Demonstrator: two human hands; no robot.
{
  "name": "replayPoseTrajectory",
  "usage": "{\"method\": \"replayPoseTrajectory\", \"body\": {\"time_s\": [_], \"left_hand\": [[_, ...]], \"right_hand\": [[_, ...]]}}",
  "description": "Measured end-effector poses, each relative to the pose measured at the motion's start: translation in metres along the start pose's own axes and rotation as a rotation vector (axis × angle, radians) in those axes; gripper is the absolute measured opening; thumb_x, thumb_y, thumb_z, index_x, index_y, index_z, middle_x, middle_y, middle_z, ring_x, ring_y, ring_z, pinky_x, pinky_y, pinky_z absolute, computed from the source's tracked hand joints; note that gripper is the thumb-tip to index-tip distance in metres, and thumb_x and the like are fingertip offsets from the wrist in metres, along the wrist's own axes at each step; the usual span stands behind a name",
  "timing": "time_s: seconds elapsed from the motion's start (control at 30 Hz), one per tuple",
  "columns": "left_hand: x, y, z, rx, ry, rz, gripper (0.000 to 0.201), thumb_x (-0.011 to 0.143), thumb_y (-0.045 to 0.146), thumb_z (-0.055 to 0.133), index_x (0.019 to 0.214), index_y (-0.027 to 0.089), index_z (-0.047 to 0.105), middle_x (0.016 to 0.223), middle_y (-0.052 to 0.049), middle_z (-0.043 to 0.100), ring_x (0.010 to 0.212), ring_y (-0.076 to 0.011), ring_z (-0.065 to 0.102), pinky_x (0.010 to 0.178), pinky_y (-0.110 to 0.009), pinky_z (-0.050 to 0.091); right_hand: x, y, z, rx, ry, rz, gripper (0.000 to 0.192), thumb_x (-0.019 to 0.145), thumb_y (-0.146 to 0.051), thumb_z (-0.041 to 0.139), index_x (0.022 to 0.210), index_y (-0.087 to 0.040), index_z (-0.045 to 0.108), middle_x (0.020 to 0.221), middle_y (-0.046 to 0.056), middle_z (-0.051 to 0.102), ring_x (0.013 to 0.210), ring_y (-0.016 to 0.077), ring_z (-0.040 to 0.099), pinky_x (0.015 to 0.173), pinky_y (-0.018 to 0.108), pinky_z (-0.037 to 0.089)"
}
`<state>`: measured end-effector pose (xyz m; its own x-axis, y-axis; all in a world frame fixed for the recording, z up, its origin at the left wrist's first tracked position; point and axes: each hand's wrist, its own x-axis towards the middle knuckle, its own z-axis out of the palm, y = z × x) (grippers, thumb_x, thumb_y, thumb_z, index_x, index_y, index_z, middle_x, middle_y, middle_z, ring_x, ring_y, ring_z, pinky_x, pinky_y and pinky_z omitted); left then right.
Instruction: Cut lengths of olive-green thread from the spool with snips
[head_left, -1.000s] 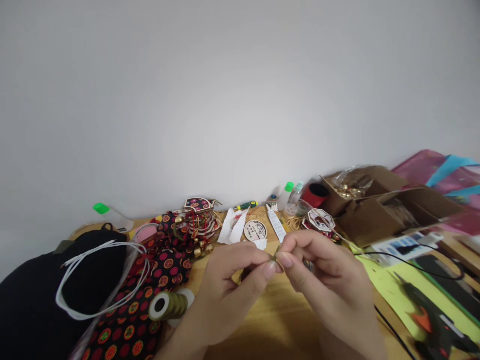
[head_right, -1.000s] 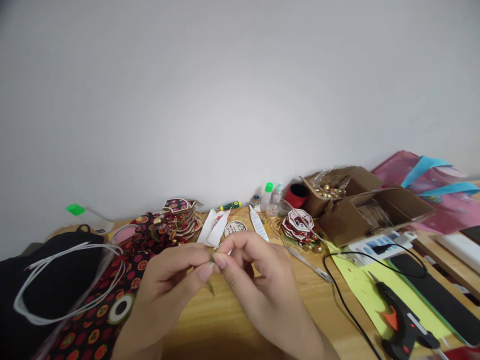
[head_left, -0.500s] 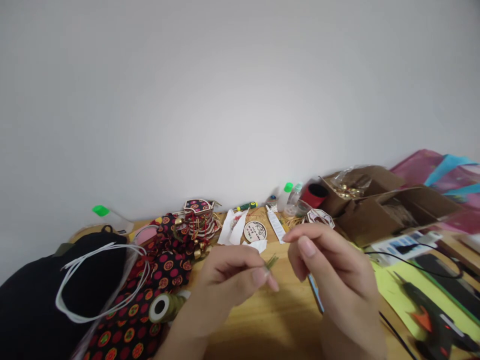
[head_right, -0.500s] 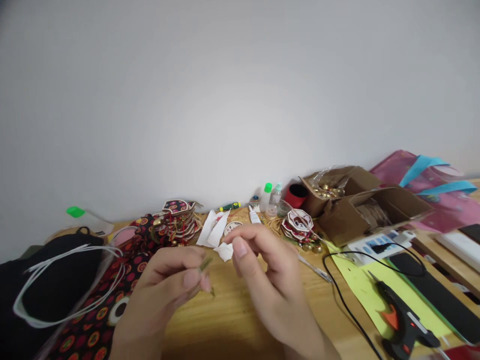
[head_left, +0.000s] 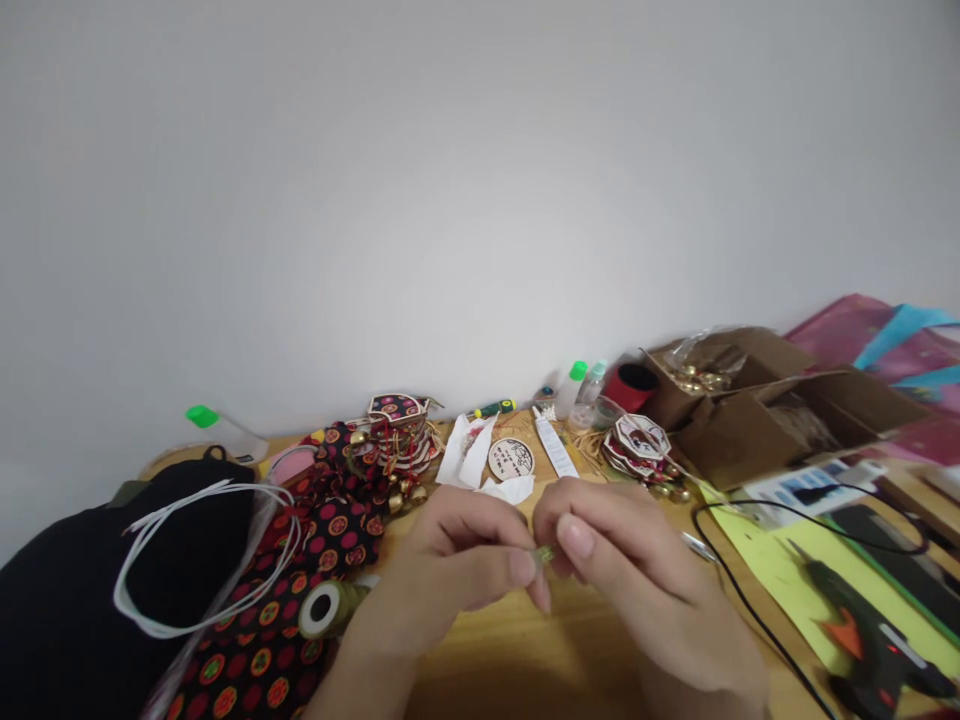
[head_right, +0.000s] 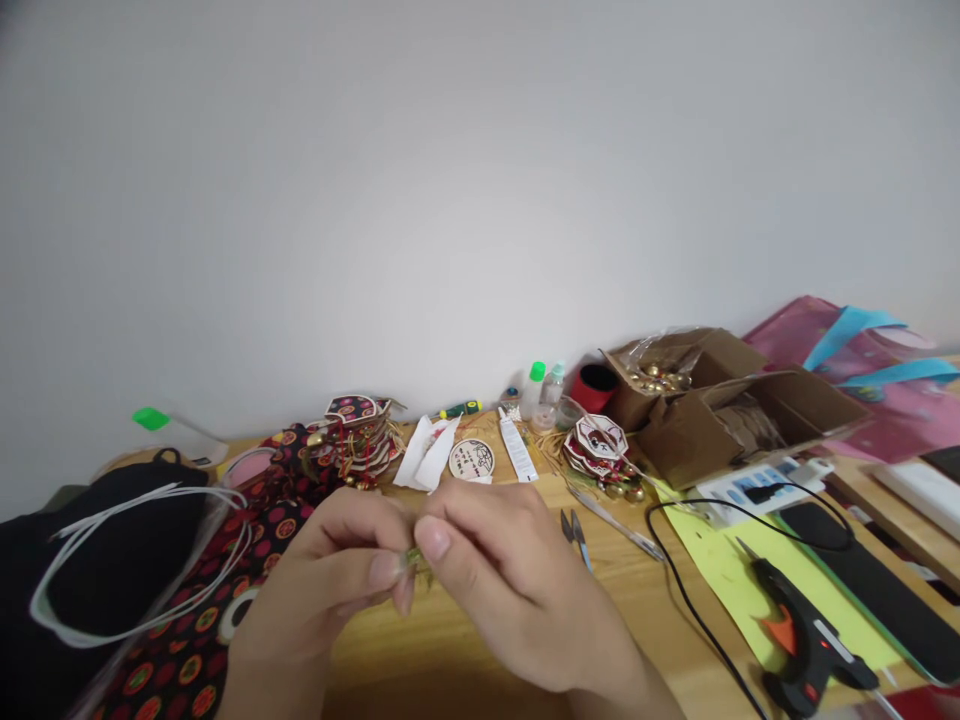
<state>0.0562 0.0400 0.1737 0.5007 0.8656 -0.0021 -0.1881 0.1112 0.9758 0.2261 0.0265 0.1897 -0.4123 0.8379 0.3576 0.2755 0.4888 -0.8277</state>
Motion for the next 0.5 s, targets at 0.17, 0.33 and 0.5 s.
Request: {"method": "replayPoseTrajectory", "body": {"time_s": [0.17, 0.33, 0.5], "left_hand": [[0.0016, 0.0004, -0.0033, 0.003, -0.093, 0.006, 0.031, 0.069, 0.044, 0.065, 0.056, 0.016, 0.068, 0.047, 0.0, 0.048, 0.048, -0.0089, 0.037, 0.049, -0.025, 0.028], [0.0032, 0.0005, -0.0033, -0.025, -0.112, 0.021, 0.028, 0.071, 0.04, 0.065, 0.059, 0.015, 0.069, 0.048, 0.001, 0.049, 0.05, -0.0074, 0.038, 0.05, -0.022, 0.028], [0.0051, 0.0038, -0.0028, -0.036, -0.159, 0.008, 0.028, 0.072, 0.038, 0.064, 0.059, 0.013, 0.069, 0.048, 0.002, 0.049, 0.048, -0.0054, 0.037, 0.048, -0.021, 0.027]], "right_hand": [[0.0018, -0.0026, -0.0014, -0.062, -0.044, -0.025, 0.027, 0.092, -0.026, 0.04, 0.069, -0.019, 0.052, 0.061, -0.002, 0.053, 0.056, 0.0084, 0.046, 0.053, 0.023, 0.033], [0.0021, -0.0013, -0.0017, -0.069, -0.059, -0.047, 0.026, 0.091, -0.027, 0.042, 0.07, -0.019, 0.053, 0.059, -0.002, 0.055, 0.055, 0.0081, 0.048, 0.051, 0.022, 0.032], [0.0034, 0.0004, -0.0016, -0.002, -0.059, -0.094, 0.027, 0.091, -0.025, 0.041, 0.069, -0.018, 0.053, 0.056, -0.002, 0.054, 0.052, 0.0074, 0.047, 0.049, 0.022, 0.032]]}}
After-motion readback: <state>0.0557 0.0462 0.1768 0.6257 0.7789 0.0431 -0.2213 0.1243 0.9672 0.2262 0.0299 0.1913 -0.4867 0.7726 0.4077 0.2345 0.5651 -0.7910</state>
